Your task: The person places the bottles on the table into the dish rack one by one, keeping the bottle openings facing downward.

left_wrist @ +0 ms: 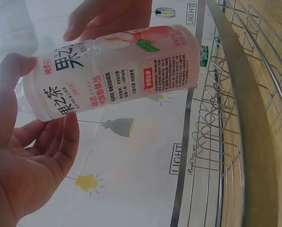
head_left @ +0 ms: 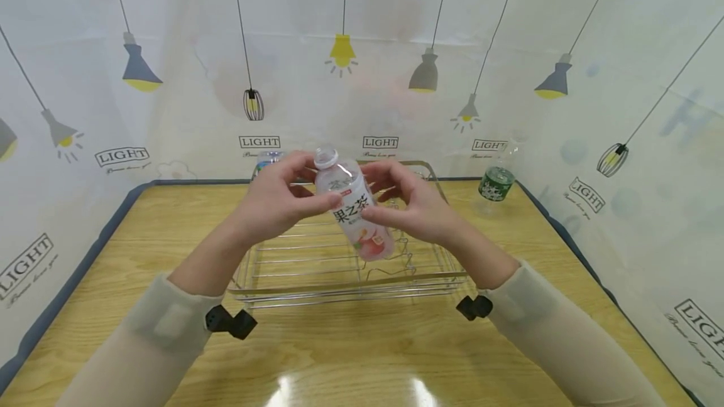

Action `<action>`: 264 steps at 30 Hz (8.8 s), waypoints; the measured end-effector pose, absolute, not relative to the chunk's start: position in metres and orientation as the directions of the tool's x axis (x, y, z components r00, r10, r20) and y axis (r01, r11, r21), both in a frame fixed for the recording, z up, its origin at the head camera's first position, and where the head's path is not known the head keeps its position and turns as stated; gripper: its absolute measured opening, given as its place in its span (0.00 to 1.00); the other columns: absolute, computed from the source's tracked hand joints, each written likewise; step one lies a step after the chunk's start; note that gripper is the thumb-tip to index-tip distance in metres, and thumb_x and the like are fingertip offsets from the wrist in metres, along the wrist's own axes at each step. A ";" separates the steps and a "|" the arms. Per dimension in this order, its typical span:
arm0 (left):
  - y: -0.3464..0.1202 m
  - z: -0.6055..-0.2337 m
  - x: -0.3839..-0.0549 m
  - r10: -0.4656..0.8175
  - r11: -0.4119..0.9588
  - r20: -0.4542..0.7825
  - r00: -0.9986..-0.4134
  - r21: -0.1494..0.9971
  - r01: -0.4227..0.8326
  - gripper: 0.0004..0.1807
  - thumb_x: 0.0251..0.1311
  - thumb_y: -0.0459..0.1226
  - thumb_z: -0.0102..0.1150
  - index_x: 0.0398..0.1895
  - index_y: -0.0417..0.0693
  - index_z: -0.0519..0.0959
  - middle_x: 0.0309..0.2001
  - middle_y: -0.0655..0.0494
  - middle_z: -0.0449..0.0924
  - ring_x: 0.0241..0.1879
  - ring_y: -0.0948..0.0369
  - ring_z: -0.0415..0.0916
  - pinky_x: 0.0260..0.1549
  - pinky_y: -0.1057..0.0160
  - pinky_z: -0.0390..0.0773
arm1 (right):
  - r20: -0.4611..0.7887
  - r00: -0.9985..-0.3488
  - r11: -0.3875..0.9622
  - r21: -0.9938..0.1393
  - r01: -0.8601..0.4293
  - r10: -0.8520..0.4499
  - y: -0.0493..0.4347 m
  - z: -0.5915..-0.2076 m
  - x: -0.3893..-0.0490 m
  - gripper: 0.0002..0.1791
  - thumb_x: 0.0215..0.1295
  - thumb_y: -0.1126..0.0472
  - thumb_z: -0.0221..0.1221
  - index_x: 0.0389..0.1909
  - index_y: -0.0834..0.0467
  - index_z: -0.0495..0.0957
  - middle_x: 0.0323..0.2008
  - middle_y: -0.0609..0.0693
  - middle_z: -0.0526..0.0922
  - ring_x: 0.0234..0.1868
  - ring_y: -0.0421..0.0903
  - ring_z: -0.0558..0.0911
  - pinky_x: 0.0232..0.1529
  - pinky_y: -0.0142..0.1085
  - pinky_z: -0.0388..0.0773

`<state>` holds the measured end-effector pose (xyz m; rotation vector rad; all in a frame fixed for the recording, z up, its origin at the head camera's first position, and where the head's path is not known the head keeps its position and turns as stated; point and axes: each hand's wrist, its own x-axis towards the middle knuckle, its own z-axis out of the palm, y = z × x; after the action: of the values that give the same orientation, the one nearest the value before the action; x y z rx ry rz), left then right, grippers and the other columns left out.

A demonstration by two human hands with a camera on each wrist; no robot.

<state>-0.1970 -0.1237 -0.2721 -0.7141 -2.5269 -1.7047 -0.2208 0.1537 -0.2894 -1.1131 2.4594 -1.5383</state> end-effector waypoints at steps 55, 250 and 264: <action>-0.171 -0.272 -0.195 0.436 0.420 0.211 -0.875 0.812 0.405 0.39 0.68 0.42 0.78 0.80 0.54 0.73 0.72 0.52 0.77 0.71 0.50 0.77 0.72 0.47 0.78 | 0.240 -0.828 0.333 -0.831 -0.445 -0.507 0.199 -0.309 -0.229 0.36 0.67 0.65 0.76 0.74 0.54 0.74 0.66 0.54 0.78 0.59 0.56 0.81 0.56 0.44 0.83; -0.262 -0.394 -0.124 0.166 0.585 0.048 -0.985 0.799 0.137 0.34 0.75 0.48 0.70 0.82 0.60 0.73 0.43 0.53 0.80 0.30 0.61 0.69 0.25 0.63 0.71 | 0.304 -0.927 -0.136 -0.950 -0.280 -0.218 0.033 -0.303 -0.342 0.39 0.74 0.56 0.70 0.82 0.47 0.66 0.59 0.54 0.82 0.58 0.48 0.82 0.61 0.42 0.82; -0.264 -0.393 -0.124 0.176 0.613 0.069 -0.982 0.773 0.164 0.33 0.74 0.47 0.72 0.80 0.59 0.75 0.42 0.54 0.81 0.29 0.64 0.70 0.25 0.64 0.72 | 0.184 -0.963 -0.018 -0.983 -0.184 -0.199 0.028 -0.332 -0.351 0.40 0.74 0.54 0.71 0.83 0.46 0.66 0.60 0.54 0.83 0.58 0.49 0.83 0.60 0.42 0.83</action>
<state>-0.1245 -0.2642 -0.3929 -0.2991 -2.8335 -1.3562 -0.3510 0.0283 -0.3319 -0.4278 2.1940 -2.1927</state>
